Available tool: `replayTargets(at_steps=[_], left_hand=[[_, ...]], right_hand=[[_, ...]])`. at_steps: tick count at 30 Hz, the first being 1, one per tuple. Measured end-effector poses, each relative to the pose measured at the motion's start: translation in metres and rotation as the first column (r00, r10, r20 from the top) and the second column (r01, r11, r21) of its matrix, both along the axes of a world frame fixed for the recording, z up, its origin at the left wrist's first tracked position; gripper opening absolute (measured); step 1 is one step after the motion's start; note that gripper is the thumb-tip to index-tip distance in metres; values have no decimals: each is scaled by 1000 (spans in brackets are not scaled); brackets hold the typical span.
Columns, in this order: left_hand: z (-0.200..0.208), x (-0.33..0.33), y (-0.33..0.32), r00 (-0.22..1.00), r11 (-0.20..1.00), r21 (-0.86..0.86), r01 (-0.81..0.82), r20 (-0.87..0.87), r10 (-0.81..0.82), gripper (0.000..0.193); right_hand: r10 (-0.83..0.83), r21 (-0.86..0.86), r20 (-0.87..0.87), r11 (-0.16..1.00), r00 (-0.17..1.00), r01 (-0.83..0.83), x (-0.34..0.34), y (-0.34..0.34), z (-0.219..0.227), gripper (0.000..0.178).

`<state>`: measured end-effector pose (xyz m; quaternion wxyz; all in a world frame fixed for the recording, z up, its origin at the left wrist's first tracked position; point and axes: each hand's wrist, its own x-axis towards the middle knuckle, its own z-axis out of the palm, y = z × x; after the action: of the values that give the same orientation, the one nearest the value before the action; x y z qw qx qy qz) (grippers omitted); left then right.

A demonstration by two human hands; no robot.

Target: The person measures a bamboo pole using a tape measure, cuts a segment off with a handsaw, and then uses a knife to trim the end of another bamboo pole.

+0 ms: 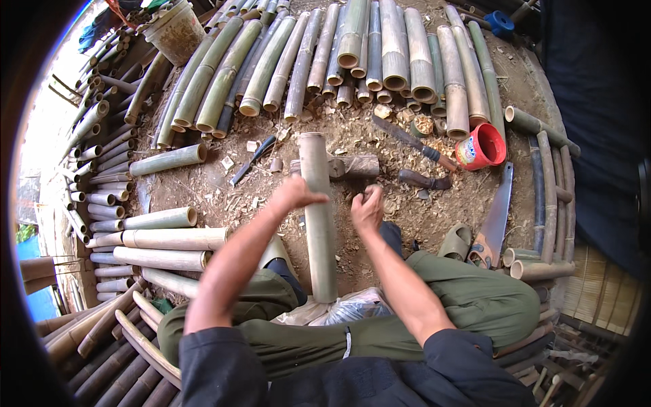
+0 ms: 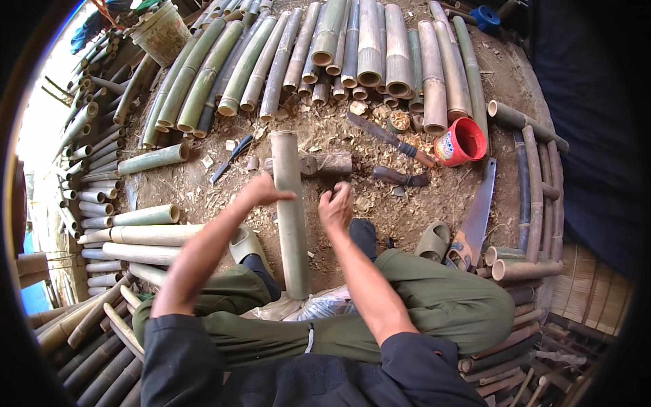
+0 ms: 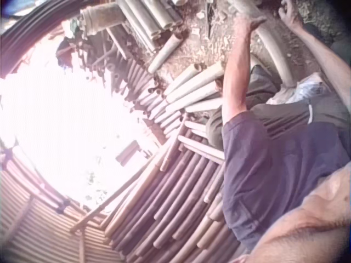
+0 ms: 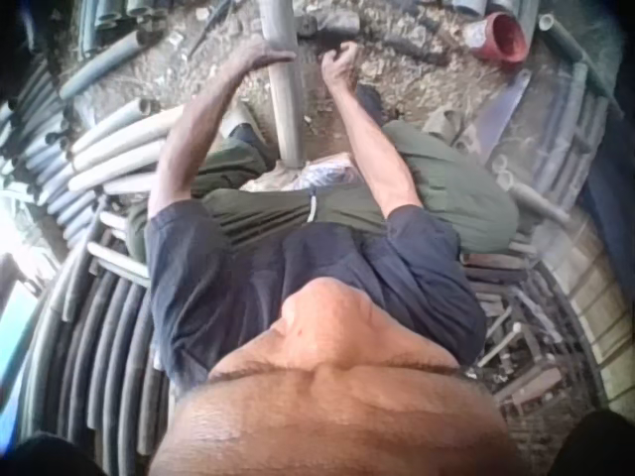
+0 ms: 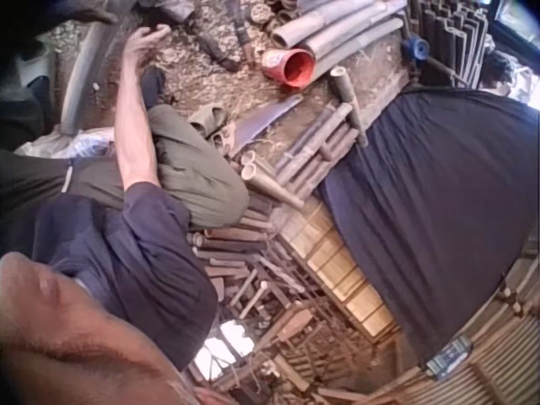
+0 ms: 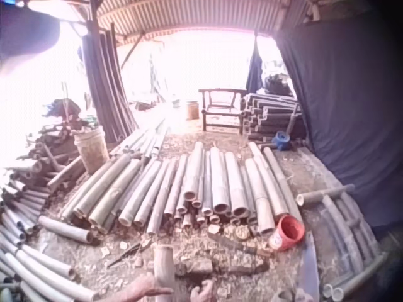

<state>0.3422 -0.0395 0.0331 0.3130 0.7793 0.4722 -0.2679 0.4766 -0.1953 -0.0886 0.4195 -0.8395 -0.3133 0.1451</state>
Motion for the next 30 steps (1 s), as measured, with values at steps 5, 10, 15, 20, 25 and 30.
replayTargets(at_steps=[5,10,15,20,25,30], left_hand=[[-115,-29,-95,600,724,-22,-689,542,588,113],[-137,-61,-108,329,671,-533,-515,600,729,97],[-137,-55,-112,158,477,-769,-425,456,876,77],[-104,-24,-88,91,225,-950,-217,210,974,66],[-44,18,-55,-73,123,-983,-139,134,988,74],[3,28,-35,-116,138,-987,84,128,985,79]], right_hand=[[527,-338,375,844,763,-417,72,42,14,87],[738,-557,299,650,605,-517,107,73,-18,87],[745,-433,337,665,576,-608,122,92,-23,64],[661,-514,426,739,618,-436,111,95,-26,73],[227,11,367,969,902,-249,77,68,-7,51],[261,228,-914,964,311,-137,40,62,59,53]])
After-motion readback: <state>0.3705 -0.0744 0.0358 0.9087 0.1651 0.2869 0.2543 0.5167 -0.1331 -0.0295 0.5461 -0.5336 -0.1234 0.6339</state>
